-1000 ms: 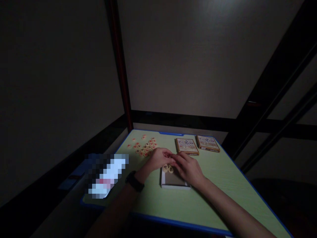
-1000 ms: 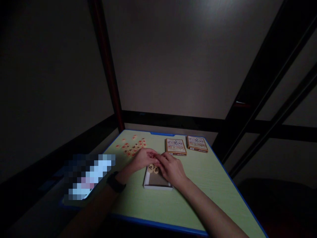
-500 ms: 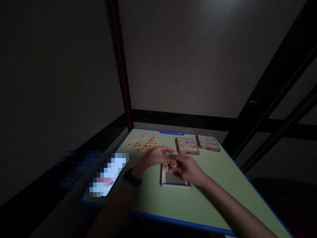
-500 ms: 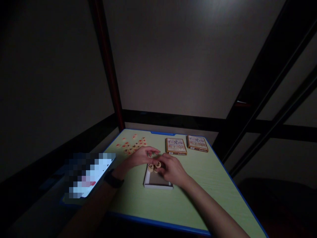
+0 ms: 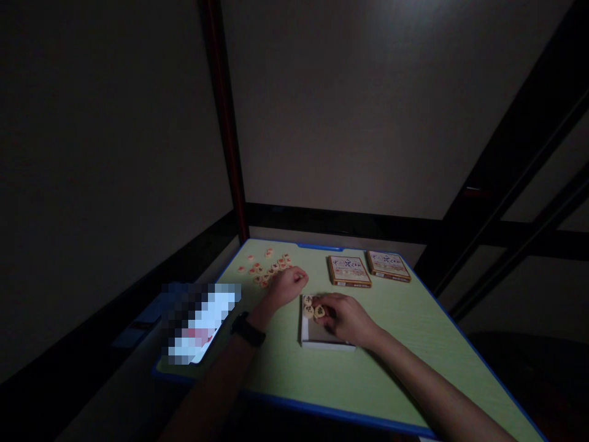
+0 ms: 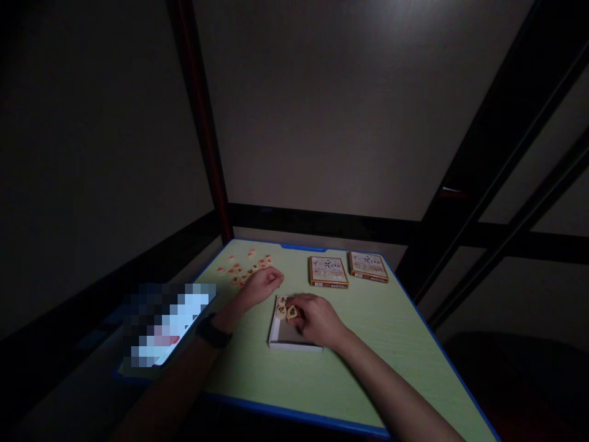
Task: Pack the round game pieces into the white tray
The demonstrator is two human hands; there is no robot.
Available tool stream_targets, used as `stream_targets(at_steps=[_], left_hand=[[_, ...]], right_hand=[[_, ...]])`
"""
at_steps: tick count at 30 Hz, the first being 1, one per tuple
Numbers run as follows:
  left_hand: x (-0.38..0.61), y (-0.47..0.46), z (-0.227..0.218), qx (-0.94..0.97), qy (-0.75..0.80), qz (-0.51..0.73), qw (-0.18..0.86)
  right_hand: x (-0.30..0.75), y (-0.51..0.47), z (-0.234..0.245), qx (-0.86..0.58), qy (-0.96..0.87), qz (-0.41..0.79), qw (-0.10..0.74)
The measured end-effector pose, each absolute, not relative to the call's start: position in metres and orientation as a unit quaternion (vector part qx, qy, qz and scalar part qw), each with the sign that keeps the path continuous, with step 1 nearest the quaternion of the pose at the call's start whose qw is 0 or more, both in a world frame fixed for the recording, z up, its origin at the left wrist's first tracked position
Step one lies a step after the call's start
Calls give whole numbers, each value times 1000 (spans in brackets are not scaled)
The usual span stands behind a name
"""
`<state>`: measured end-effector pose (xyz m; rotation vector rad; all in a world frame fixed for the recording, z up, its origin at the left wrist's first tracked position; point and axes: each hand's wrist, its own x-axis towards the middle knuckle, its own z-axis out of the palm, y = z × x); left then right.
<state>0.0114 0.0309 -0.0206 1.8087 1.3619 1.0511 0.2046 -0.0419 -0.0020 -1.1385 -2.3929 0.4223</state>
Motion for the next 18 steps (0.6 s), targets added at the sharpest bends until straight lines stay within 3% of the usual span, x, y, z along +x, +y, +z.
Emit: stream_targets(at_steps=[10, 18], left_hand=[[15, 23, -18, 738, 532, 334, 246], [3, 32, -7, 668, 607, 407, 138]], right_hand=[[204, -40, -7, -416, -869, 145, 227], [207, -43, 3, -420, -863, 156, 233]])
